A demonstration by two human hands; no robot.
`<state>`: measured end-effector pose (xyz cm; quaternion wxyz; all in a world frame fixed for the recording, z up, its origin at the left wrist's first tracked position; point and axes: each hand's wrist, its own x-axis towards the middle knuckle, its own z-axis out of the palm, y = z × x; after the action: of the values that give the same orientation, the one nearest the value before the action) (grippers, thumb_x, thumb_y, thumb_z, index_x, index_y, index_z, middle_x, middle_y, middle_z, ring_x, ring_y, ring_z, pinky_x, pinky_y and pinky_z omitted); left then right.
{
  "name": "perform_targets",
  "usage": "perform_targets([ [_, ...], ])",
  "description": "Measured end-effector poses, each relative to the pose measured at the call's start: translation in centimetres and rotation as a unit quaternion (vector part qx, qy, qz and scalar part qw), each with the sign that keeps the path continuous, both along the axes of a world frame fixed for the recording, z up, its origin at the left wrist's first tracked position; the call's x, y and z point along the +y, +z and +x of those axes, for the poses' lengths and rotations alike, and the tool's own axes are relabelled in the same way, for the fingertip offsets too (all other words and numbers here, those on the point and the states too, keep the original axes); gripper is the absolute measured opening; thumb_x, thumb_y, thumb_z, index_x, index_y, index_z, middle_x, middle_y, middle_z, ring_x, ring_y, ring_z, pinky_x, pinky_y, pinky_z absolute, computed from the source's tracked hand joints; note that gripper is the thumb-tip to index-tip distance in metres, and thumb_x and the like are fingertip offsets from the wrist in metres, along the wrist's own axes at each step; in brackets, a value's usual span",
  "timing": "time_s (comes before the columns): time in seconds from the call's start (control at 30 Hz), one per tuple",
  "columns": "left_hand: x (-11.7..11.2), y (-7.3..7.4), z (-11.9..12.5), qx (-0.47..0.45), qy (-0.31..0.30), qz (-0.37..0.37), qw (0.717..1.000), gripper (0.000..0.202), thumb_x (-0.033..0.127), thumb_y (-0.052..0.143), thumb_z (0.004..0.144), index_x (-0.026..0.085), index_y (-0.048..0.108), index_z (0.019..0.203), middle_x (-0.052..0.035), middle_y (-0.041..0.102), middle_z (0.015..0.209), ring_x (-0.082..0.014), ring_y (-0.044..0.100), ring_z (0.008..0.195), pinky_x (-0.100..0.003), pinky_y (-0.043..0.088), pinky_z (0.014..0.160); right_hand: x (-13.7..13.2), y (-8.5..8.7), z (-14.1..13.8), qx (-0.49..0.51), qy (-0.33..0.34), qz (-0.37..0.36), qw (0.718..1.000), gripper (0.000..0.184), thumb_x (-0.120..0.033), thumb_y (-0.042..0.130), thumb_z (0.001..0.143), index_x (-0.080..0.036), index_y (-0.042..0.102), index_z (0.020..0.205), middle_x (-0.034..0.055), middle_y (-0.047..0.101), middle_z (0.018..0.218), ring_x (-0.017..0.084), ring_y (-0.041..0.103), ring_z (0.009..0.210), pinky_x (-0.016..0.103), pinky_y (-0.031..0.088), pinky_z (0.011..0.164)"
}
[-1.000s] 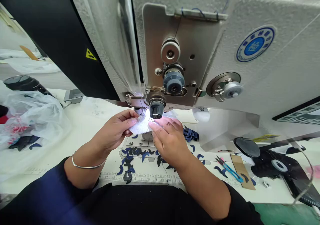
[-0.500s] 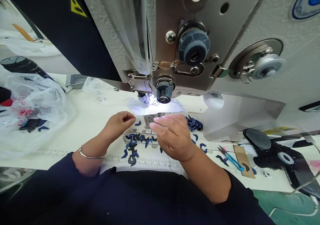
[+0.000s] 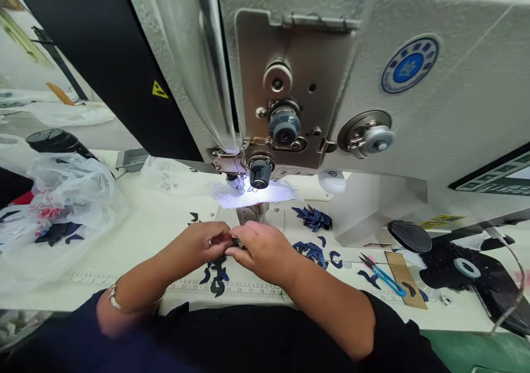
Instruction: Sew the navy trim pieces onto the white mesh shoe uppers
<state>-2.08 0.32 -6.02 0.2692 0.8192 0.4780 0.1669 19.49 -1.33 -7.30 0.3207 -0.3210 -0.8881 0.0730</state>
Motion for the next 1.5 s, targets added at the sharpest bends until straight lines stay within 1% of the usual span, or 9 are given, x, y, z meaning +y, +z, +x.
perform_targets([
  [0.07,-1.2,1.5,0.2,-0.017,-0.03,-0.01,0.999,0.005,0.022,0.059,0.082,0.022,0.062,0.078,0.0018,0.064,0.07,-0.0143,0.057,0.066,-0.026,0.039,0.062,-0.1,0.0,-0.2,0.001,0.011,-0.041,0.999,0.012,-0.03,0.058,0.097,-0.019,0.061,0.094,0.0015,0.066,0.083,0.015,0.06,0.073,0.027,0.048,0.065],
  [0.17,-1.9,2.5,0.5,-0.082,0.008,-0.038,0.996,0.006,0.024,0.061,0.082,0.021,0.062,0.077,0.0019,0.061,0.069,-0.0132,0.053,0.063,-0.025,0.038,0.06,-0.4,0.5,-0.2,0.023,-0.004,-0.086,0.996,0.009,-0.021,0.06,0.095,-0.02,0.059,0.086,-0.0019,0.063,0.078,0.012,0.057,0.069,0.024,0.044,0.062],
  [0.4,-2.6,1.2,1.0,-0.334,0.068,-0.183,0.922,0.025,0.045,0.068,0.086,0.022,0.059,0.087,0.0024,0.059,0.069,-0.013,0.052,0.064,-0.026,0.04,0.06,-1.3,2.0,-0.1,0.158,-0.029,-0.14,0.977,0.019,-0.032,0.058,0.098,-0.021,0.06,0.082,-0.0038,0.063,0.072,0.011,0.058,0.063,0.021,0.044,0.057],
  [0.5,-2.5,2.7,0.9,-0.332,0.082,-0.127,0.931,0.025,0.046,0.067,0.087,0.021,0.062,0.086,0.0007,0.061,0.072,-0.0149,0.056,0.069,-0.027,0.044,0.064,-1.1,2.8,0.3,0.181,-0.014,-0.014,0.983,0.02,-0.032,0.055,0.099,-0.022,0.061,0.083,-0.0025,0.066,0.073,0.012,0.061,0.066,0.025,0.049,0.061],
  [0.6,-1.0,5.2,0.6,-0.29,0.142,0.026,0.946,0.025,0.046,0.069,0.085,0.022,0.065,0.087,-0.0017,0.066,0.083,-0.0178,0.059,0.079,-0.03,0.046,0.072,-0.1,3.5,0.9,0.181,-0.051,0.17,0.967,0.008,-0.021,0.059,0.095,-0.021,0.064,0.102,0.0041,0.072,0.094,0.018,0.067,0.089,0.036,0.054,0.083],
  [0.7,1.4,6.5,0.8,-0.256,0.169,0.102,0.946,0.025,0.045,0.07,0.083,0.022,0.069,0.09,-0.005,0.068,0.102,-0.0225,0.061,0.098,-0.034,0.046,0.086,1.2,3.6,1.3,0.113,-0.146,0.207,0.961,0.026,-0.021,0.061,0.093,-0.019,0.061,0.12,0.011,0.07,0.116,0.026,0.063,0.113,0.047,0.051,0.099],
  [0.83,3.5,5.9,1.8,-0.318,0.137,-0.016,0.938,0.026,0.043,0.073,0.079,0.019,0.068,0.089,-0.0047,0.067,0.096,-0.02,0.06,0.09,-0.032,0.046,0.081,2.5,2.5,1.2,0.056,-0.149,0.19,0.969,0.029,-0.016,0.058,0.095,-0.02,0.061,0.123,0.0095,0.069,0.123,0.027,0.059,0.123,0.05,0.048,0.106],
  [0.97,3.1,5.2,2.2,-0.344,0.098,-0.113,0.927,0.026,0.044,0.071,0.081,0.019,0.064,0.081,-0.001,0.06,0.082,-0.0151,0.053,0.075,-0.029,0.044,0.07,2.4,1.8,1.2,0.099,-0.137,0.216,0.962,0.031,-0.008,0.056,0.093,-0.023,0.063,0.119,0.0066,0.071,0.118,0.023,0.063,0.118,0.045,0.052,0.101],
  [1.5,3.0,4.7,2.2,-0.27,0.113,-0.061,0.954,0.026,0.045,0.069,0.081,0.02,0.062,0.079,0.0011,0.059,0.075,-0.0142,0.05,0.069,-0.027,0.04,0.065,2.2,1.1,1.2,0.128,-0.109,0.221,0.961,0.037,-0.007,0.06,0.088,-0.024,0.064,0.12,0.0072,0.071,0.121,0.024,0.063,0.119,0.046,0.052,0.101],
])
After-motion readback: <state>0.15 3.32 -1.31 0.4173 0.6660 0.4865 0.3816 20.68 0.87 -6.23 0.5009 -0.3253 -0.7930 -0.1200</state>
